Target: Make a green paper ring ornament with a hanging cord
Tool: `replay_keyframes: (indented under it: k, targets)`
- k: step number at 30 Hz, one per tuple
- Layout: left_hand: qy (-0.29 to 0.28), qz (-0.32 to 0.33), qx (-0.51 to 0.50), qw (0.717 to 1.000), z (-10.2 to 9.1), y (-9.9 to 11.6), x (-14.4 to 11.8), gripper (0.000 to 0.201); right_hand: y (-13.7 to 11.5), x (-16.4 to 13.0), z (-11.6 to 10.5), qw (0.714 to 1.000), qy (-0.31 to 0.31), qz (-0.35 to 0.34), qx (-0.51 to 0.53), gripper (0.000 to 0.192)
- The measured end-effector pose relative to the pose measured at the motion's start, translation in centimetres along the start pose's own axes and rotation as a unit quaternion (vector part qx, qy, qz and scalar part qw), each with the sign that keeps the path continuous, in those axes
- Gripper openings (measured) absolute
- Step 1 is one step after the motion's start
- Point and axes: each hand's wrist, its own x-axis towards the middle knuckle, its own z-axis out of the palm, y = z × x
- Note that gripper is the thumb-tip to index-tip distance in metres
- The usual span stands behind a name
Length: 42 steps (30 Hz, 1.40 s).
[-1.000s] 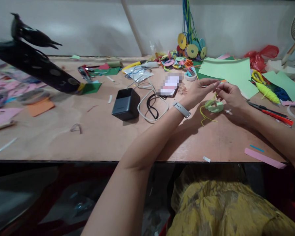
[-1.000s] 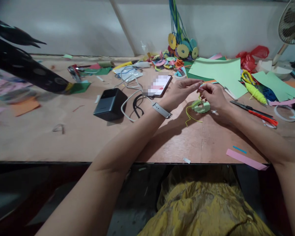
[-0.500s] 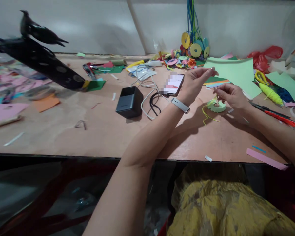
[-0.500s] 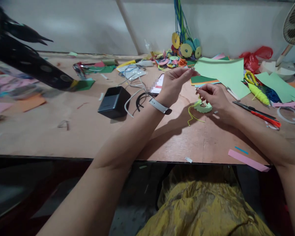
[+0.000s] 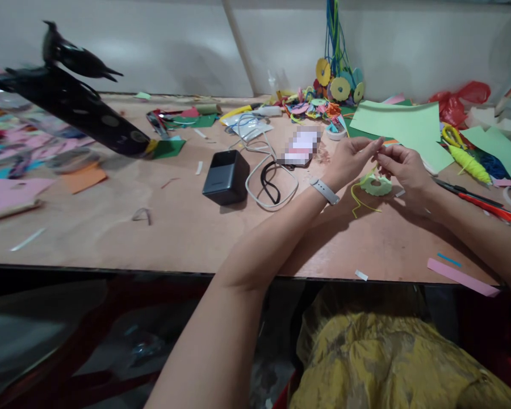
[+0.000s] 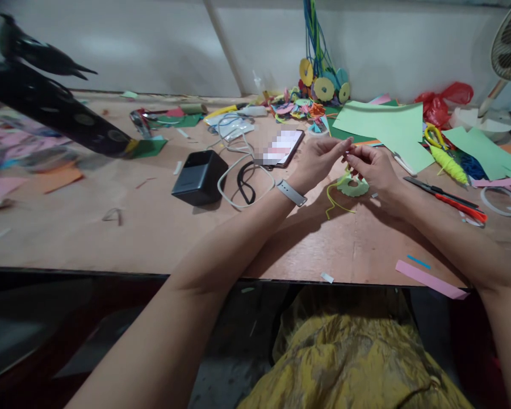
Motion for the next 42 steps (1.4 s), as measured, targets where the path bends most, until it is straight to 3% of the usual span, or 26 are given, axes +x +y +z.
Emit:
replay_keyframes:
  k: [4, 9, 19, 25, 36, 42]
  targets:
    - [-0.008, 0.069, 0.109, 0.992, -0.6, 0.4, 0.0, 0.035, 0.1, 0.1, -0.1, 1.0, -0.01, 0.01, -0.001, 0.028]
    - [-0.032, 0.093, 0.157, 0.983, -1.3, 1.2, 0.2, 0.023, 0.0, 0.1, -0.1, 1.0, -0.025, 0.009, 0.0, 0.027]
    - [0.045, 0.135, 0.168, 0.975, -3.3, -0.1, 2.1, 0.018, -0.9, -0.1, 0.1, 0.999, -0.031, 0.041, 0.016, 0.042]
    - [0.074, 0.194, 0.253, 0.945, -5.0, -0.4, 2.6, 0.025, -0.8, -0.2, 0.2, 0.995, -0.067, 0.068, 0.03, 0.037]
    - [0.078, 0.143, 0.269, 0.949, -6.2, -4.5, 2.5, 0.017, -1.9, -0.1, -0.4, 0.958, -0.163, 0.221, 0.079, 0.028]
    - [0.111, 0.155, 0.282, 0.94, -7.2, -5.5, 2.6, 0.019, -2.8, -0.3, -0.3, 0.951, -0.174, 0.24, 0.093, 0.025]
